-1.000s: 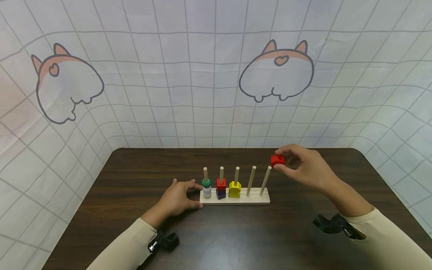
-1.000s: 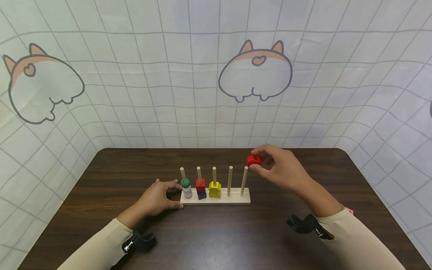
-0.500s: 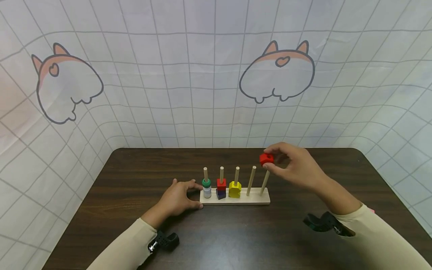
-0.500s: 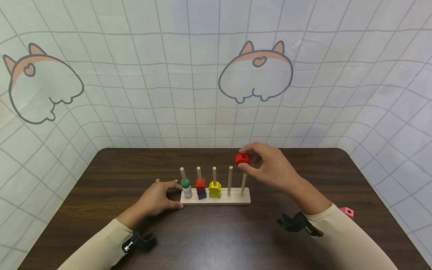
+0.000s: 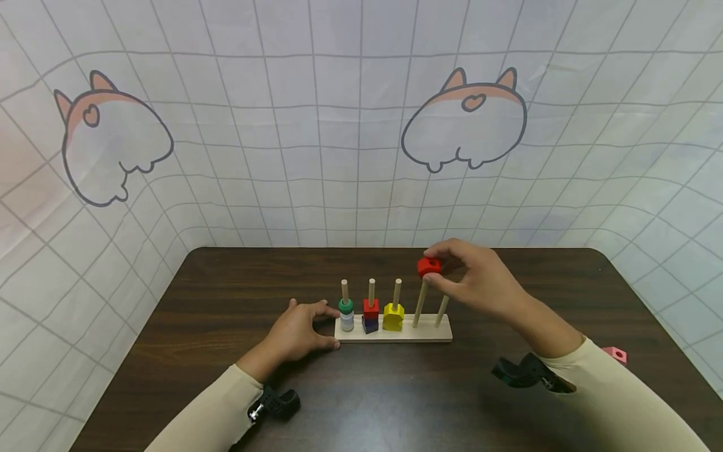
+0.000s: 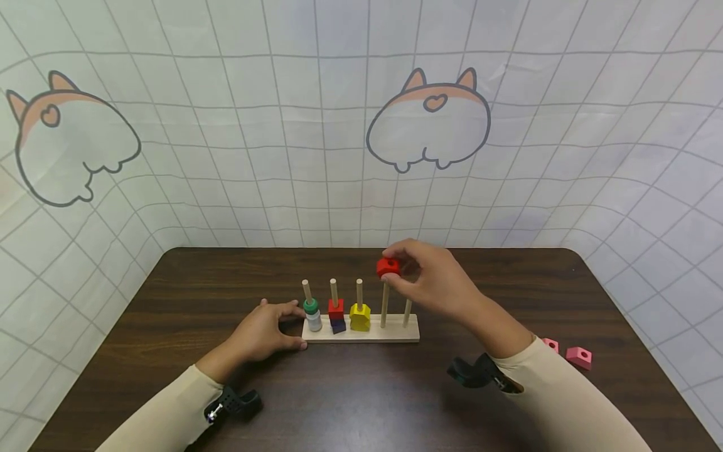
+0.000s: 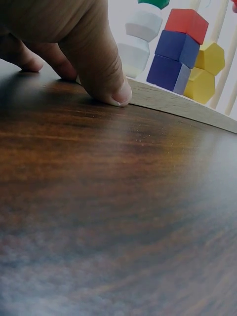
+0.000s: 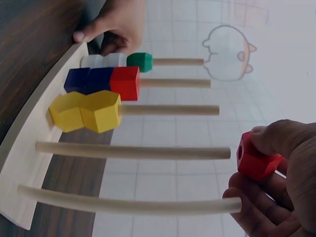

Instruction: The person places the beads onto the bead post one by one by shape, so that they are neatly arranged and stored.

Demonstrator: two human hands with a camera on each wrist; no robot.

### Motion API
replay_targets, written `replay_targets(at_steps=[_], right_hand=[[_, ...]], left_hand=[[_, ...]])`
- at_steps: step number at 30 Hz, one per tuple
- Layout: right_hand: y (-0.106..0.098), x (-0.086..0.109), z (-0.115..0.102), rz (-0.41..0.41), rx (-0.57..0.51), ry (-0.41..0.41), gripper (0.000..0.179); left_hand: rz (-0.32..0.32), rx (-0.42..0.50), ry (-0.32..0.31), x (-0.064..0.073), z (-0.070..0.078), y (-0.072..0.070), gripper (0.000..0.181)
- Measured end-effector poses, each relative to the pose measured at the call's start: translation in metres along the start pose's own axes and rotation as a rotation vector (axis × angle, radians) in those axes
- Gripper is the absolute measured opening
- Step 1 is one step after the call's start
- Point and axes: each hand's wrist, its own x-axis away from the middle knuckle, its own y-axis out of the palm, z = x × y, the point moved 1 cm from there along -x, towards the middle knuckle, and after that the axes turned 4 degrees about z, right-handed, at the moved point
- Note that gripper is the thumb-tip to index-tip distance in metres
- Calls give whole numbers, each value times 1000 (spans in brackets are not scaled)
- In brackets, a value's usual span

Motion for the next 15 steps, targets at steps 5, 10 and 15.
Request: replay_targets(at_steps=[5,10,15], right_hand=[[6,-3,-3,-13,-17,7,37],[11,-5,-8,-14,-12,31,38],[18,-6,-11,-14,-6,41,38]], left_hand=[[-2,-6,-8,0,1,-1,53],[-1,-8,-8,0,1,0,53],[-2,-9,-2,0,1,0,52]])
